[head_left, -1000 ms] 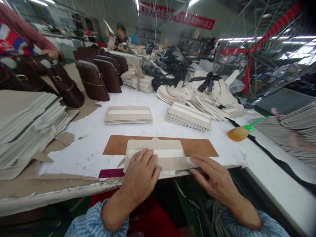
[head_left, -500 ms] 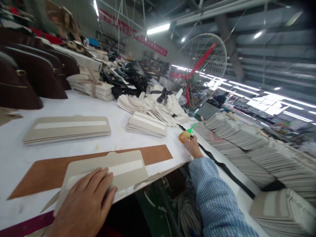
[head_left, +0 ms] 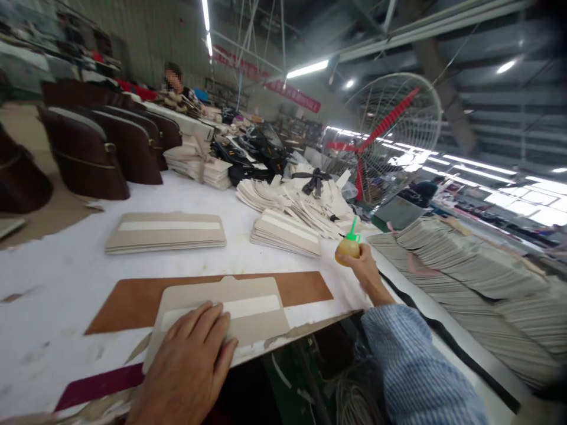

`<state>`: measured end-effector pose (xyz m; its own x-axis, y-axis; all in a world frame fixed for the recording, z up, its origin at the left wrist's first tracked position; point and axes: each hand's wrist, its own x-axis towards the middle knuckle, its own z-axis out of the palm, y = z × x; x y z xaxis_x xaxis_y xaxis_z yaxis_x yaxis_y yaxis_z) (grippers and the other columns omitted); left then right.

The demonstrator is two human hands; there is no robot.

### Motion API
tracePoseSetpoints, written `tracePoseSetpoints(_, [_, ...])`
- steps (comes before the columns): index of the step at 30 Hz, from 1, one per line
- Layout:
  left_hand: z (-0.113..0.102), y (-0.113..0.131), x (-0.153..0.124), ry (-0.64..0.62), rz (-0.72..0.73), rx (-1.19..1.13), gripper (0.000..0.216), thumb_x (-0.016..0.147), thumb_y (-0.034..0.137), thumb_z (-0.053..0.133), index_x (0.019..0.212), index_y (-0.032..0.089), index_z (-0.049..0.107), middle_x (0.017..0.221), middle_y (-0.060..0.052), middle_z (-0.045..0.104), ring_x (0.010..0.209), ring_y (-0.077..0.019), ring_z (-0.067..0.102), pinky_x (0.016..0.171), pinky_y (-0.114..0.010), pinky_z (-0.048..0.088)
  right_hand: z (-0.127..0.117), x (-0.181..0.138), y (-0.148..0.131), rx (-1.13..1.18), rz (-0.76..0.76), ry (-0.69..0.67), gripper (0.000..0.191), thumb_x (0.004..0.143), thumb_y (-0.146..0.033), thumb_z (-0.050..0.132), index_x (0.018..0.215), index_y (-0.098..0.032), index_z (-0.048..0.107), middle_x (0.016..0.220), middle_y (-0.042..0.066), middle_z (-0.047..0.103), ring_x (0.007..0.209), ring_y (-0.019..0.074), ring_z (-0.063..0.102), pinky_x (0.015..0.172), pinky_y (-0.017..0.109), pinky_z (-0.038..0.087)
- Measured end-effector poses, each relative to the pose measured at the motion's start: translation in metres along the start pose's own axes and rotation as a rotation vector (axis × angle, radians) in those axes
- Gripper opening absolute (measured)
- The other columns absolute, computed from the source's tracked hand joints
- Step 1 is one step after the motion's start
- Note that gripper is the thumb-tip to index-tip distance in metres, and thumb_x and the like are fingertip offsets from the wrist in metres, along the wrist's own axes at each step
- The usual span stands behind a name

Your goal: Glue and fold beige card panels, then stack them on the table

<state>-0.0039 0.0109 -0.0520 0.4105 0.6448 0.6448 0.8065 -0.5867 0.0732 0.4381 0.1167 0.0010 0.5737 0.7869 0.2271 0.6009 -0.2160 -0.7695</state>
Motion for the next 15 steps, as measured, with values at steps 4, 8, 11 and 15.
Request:
tracePoseSetpoints(4, [-0.013,0.012,0.004,-0.165,-0.105,-0.05,0.03,0.097,0.028,0.058,0.122,0.015,0.069,0.132,-0.015,0.071,0.125,-0.0346,0.061,0.107,-0.054,0.05,0.015,-0.048,-0.045,0.194,-0.191,-0.484,0.067,0.064,-0.051,0.088,0.119,-0.022,0.063,0.106,0.003,0.07,0.095,0.0256,0.065,0.087,0.038,0.052])
tracePoseSetpoints(8, [-0.022,0.018,0.011,-0.281,-0.171,-0.118,0.029,0.098,0.028,0.062,0.123,0.016,0.068,0.135,-0.015,0.068,0.131,-0.0339,0.058,0.113,-0.054,0.047,0.038,-0.09,-0.083,0.319,-0.183,-0.679,0.066,0.066,-0.052,0.089,0.12,-0.026,0.062,0.106,0.003,0.07,0.094,0.0252,0.066,0.08,0.035,0.055])
tracePoseSetpoints(11, [-0.027,0.02,0.014,-0.319,-0.191,-0.129,0.029,0.099,0.031,0.062,0.123,0.015,0.067,0.134,-0.014,0.068,0.132,-0.0335,0.057,0.115,-0.052,0.046,0.057,-0.113,-0.105,0.428,-0.135,-0.811,0.061,0.067,-0.055,0.087,0.112,-0.028,0.055,0.099,0.001,0.067,0.085,0.0236,0.067,0.07,0.034,0.057])
tracePoseSetpoints(15, [-0.028,0.021,0.014,-0.322,-0.205,-0.162,0.028,0.098,0.031,0.062,0.121,0.014,0.067,0.133,-0.016,0.067,0.13,-0.0346,0.056,0.114,-0.055,0.047,0.081,-0.131,-0.13,0.579,-0.107,-0.937,0.059,0.071,-0.053,0.084,0.113,-0.029,0.05,0.1,0.002,0.066,0.08,0.022,0.067,0.06,0.031,0.055])
